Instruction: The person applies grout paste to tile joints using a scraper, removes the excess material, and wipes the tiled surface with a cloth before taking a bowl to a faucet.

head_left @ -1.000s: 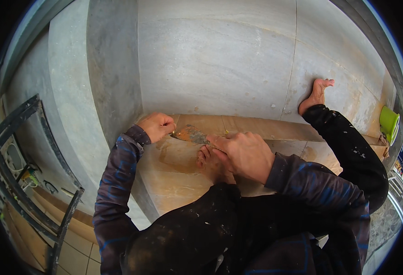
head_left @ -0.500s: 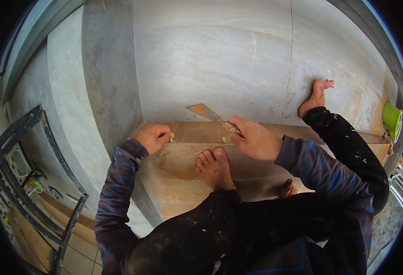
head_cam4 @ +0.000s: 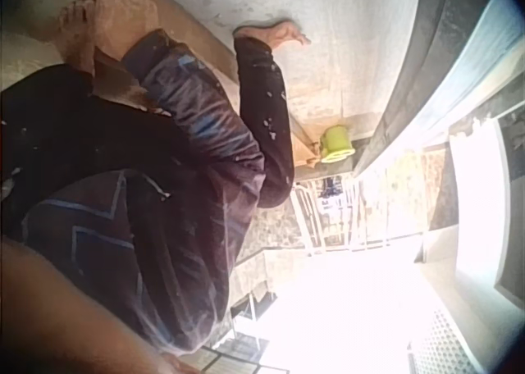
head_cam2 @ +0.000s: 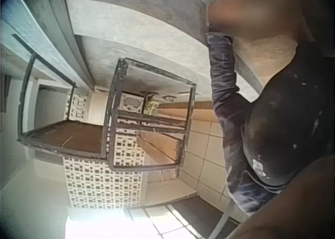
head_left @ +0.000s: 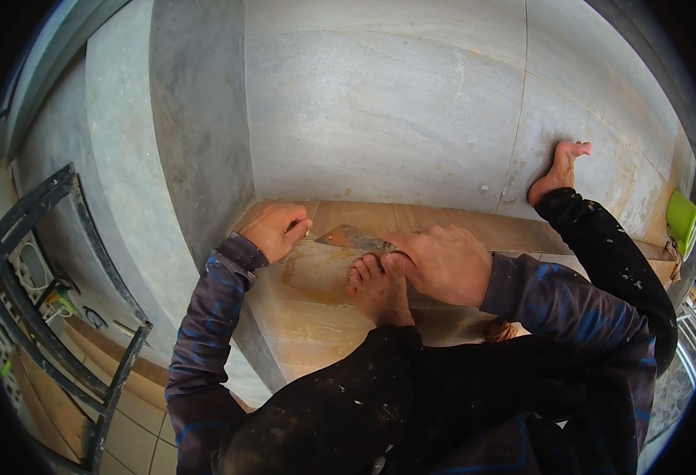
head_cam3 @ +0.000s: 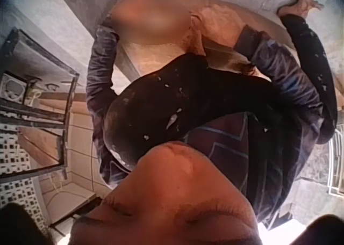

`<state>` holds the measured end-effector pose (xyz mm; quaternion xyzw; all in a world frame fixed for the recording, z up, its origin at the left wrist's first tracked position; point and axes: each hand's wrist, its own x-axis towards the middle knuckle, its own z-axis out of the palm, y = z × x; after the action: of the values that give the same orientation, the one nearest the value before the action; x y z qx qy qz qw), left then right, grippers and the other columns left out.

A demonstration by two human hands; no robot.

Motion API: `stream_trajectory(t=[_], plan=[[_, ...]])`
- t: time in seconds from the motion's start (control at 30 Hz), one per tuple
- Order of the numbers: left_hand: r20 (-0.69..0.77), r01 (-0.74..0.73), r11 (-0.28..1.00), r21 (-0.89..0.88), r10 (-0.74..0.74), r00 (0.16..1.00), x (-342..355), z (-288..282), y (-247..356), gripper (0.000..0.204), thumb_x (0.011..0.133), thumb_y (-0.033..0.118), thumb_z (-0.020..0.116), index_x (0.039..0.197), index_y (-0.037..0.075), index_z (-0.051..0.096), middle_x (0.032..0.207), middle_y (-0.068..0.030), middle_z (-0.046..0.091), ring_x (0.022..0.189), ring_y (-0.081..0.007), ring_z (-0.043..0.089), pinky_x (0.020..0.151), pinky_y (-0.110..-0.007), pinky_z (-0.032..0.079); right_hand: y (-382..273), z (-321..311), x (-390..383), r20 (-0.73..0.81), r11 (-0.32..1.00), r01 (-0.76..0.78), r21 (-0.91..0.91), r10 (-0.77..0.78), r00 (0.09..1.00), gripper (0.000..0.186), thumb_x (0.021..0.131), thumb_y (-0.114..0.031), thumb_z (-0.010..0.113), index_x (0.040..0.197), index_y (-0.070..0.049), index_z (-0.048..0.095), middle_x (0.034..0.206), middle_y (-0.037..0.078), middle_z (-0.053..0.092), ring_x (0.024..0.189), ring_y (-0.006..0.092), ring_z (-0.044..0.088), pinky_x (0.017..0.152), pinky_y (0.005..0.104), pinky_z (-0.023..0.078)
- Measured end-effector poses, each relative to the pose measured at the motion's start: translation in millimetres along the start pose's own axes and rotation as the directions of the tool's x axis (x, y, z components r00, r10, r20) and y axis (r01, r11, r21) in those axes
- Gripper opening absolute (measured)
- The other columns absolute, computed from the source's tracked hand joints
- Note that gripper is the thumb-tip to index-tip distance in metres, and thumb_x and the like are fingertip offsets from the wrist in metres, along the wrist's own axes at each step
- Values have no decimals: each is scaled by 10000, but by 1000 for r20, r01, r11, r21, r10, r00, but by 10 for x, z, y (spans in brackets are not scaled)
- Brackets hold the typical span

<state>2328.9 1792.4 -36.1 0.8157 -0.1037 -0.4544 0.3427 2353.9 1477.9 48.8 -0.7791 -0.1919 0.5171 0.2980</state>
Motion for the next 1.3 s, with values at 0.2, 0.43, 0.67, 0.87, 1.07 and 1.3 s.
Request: stream_trajectory(t=[0.2, 0.43, 0.67, 0.87, 1.07, 1.3], plan=[[-47, 40, 999, -8, -41, 998, -18, -5, 19, 263, 955, 208, 627, 795, 4, 580, 705, -173, 583, 652, -365, 531, 623, -449, 424, -125, 9, 185, -59, 991, 132, -27, -134, 989, 255, 918, -279, 621, 938, -46, 724, 745, 204, 699, 712, 409, 697, 645, 503, 558], [32, 91, 993, -81, -88, 996, 37, -58, -62, 273, 960, 228, 633, 811, 1, 601, 668, -170, 569, 594, -324, 492, 592, -432, 409, -378, -7, 235, 11, 1000, 3, 9, -3, 1000, 288, 891, -297, 671, 771, -40, 723, 708, 222, 689, 689, 426, 696, 649, 491, 572], [119, 66, 992, -104, -54, 991, 96, -53, -107, 286, 974, 230, 619, 803, 5, 578, 637, -132, 511, 581, -250, 440, 585, -413, 395, -604, -99, 227, 48, 994, -6, -105, 11, 999, 231, 930, -209, 602, 914, 6, 683, 690, 251, 661, 674, 471, 667, 639, 537, 550], [131, 105, 992, -65, -96, 987, 101, -63, -88, 285, 962, 250, 627, 808, 11, 597, 636, -136, 533, 585, -254, 445, 597, -407, 406, -694, -21, 225, -3, 993, -9, -122, 9, 1000, 233, 928, -218, 609, 915, 9, 660, 714, 246, 665, 692, 456, 675, 649, 529, 550], [224, 114, 988, 106, -135, 965, 204, -168, -2, 267, 910, 288, 648, 803, 45, 666, 687, -136, 627, 643, -289, 580, 668, -431, 478, -901, -28, 149, -98, 966, 220, -138, -234, 967, 157, 878, -115, 612, 932, 32, 625, 892, 221, 654, 788, 412, 687, 702, 490, 566], [294, 59, 972, 227, -126, 948, 403, -152, -19, 271, 889, 337, 654, 883, 82, 747, 805, -149, 718, 783, -322, 678, 748, -462, 511, -1172, 27, 224, -24, 911, 274, -308, -296, 955, 109, 899, -131, 604, 915, -37, 656, 880, 147, 667, 761, 389, 668, 693, 477, 552]])
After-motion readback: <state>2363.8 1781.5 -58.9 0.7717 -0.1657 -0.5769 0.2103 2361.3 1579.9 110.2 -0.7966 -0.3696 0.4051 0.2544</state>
